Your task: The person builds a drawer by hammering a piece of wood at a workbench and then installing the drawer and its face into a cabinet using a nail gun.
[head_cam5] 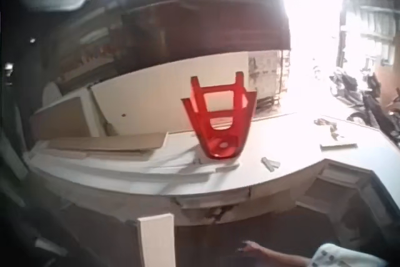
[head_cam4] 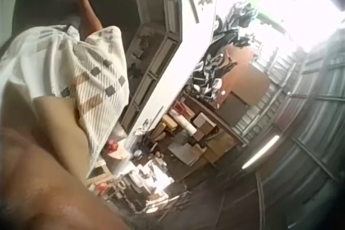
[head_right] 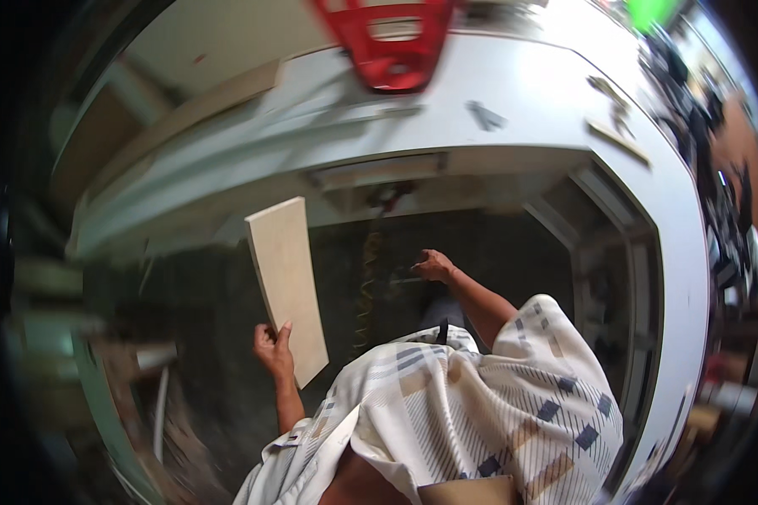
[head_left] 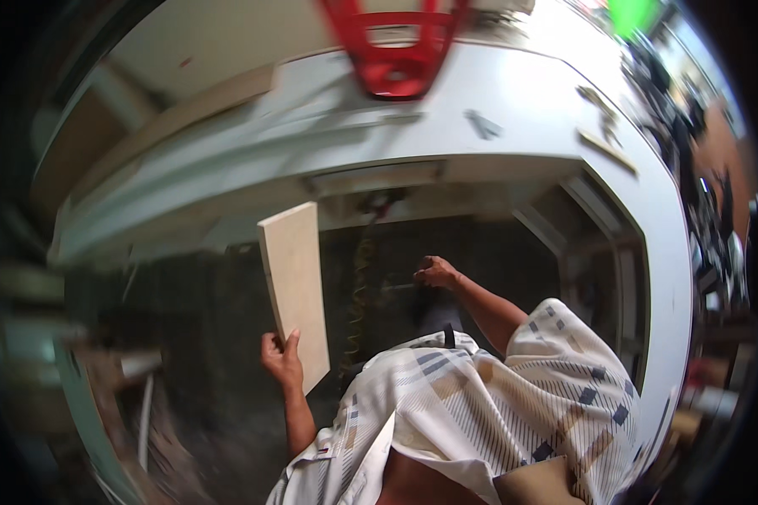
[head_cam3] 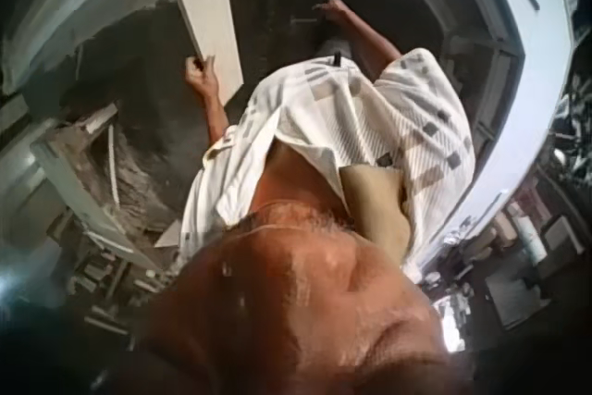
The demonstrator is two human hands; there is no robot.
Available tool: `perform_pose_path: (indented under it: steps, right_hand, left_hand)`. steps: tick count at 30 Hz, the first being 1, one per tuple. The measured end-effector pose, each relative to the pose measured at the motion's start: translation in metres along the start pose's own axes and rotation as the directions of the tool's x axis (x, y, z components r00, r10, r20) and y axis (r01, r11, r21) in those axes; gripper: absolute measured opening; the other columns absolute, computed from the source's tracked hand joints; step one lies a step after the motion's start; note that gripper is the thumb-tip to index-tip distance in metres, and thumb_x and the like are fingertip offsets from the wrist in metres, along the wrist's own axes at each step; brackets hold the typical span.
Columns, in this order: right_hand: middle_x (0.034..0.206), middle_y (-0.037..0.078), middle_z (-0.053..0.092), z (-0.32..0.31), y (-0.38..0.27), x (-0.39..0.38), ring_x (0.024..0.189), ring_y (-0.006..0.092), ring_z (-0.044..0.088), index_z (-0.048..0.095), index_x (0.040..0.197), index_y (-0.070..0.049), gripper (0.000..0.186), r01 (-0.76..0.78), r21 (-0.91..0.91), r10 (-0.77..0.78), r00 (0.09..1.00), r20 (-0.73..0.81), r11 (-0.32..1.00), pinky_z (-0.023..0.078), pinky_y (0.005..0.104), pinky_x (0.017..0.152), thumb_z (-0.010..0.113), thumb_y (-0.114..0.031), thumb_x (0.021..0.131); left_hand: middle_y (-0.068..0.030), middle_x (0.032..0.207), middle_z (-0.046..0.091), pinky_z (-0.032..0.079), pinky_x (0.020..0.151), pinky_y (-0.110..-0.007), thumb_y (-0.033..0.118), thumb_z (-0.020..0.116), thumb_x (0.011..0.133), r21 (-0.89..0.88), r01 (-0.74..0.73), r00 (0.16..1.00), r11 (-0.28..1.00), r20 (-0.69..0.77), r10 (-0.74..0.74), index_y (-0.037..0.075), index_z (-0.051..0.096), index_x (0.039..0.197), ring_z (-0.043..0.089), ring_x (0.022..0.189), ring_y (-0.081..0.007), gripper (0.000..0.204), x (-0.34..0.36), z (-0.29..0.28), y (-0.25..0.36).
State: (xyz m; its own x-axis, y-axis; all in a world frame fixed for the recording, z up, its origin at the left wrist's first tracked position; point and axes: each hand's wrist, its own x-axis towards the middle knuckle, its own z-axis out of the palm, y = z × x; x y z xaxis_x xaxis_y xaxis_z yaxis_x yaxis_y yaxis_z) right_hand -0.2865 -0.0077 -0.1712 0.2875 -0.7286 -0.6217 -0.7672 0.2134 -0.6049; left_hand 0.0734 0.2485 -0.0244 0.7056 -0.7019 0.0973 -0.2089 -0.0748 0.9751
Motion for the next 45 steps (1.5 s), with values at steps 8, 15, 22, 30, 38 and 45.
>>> perform_pose_path:
  steps: [8,15,22,30,38,45]
  right_hand:
    - [0.139,0.018,0.057,0.172,-0.206,-0.161,0.134,0.0319,0.055,0.066,0.134,-0.005,0.080,0.185,0.690,-0.701,0.365,0.613,0.700,0.044,0.0497,0.111,0.060,-0.071,0.090]
    - [0.137,0.022,0.056,0.250,-0.350,-0.216,0.118,0.0314,0.061,0.061,0.140,-0.002,0.078,0.534,0.791,-0.879,-0.169,0.446,0.299,0.048,0.0408,0.098,0.059,-0.065,0.093]
    - [0.108,0.026,0.070,0.301,-0.465,-0.221,0.100,0.0416,0.069,0.065,0.121,0.000,0.049,0.812,0.198,-0.723,0.342,0.600,0.548,0.053,0.0436,0.088,0.078,-0.034,0.088]
    - [0.091,0.023,0.072,0.380,-0.617,-0.094,0.086,0.0436,0.071,0.067,0.116,-0.002,0.040,0.968,0.087,-0.874,0.173,0.453,0.237,0.056,0.0478,0.074,0.079,-0.028,0.088]
    - [0.111,0.017,0.073,0.457,-0.821,-0.034,0.093,0.0369,0.072,0.067,0.124,-0.012,0.039,0.983,0.184,-0.866,-0.093,0.492,-0.001,0.058,0.0456,0.075,0.078,-0.016,0.087]
    - [0.128,0.015,0.069,0.542,-0.930,0.057,0.115,0.0261,0.067,0.054,0.146,-0.004,0.071,0.763,0.531,-0.718,-0.129,0.684,0.368,0.053,0.0379,0.098,0.085,-0.026,0.086]
  left_hand:
    - [0.0069,0.081,0.049,0.036,0.070,-0.023,0.013,0.084,0.087,-0.290,0.116,0.847,0.950,-0.471,-0.247,0.010,0.055,0.088,0.043,0.077,-0.0048,0.029,-0.079,-0.152,0.096]
    - [-0.0058,0.107,0.067,0.052,0.097,-0.036,0.014,0.070,0.098,-0.686,-0.236,0.728,0.688,-0.594,-0.342,0.005,0.062,0.111,0.065,0.105,-0.0195,0.018,-0.031,-0.268,0.085]
    - [-0.0112,0.130,0.063,0.047,0.105,-0.039,0.039,0.073,0.098,-0.671,-0.137,0.687,0.728,-0.594,-0.418,0.000,0.055,0.131,0.059,0.124,-0.0215,0.054,0.035,-0.341,0.068]
    - [-0.0156,0.141,0.052,0.041,0.113,-0.048,0.043,0.079,0.091,-0.496,-0.032,0.738,0.868,-0.597,-0.314,0.001,0.033,0.152,0.052,0.132,-0.0272,0.087,0.188,-0.427,0.031]
    - [-0.0077,0.122,0.050,0.045,0.103,-0.044,0.040,0.071,0.096,-0.572,-0.162,0.555,0.804,-0.727,-0.405,0.010,0.039,0.140,0.052,0.120,-0.0234,0.063,0.345,-0.530,0.008]
    - [-0.0073,0.122,0.057,0.045,0.099,-0.044,0.045,0.072,0.090,-0.489,-0.329,0.415,0.808,-0.843,-0.342,0.011,0.048,0.136,0.057,0.116,-0.0237,0.062,0.454,-0.647,-0.012]
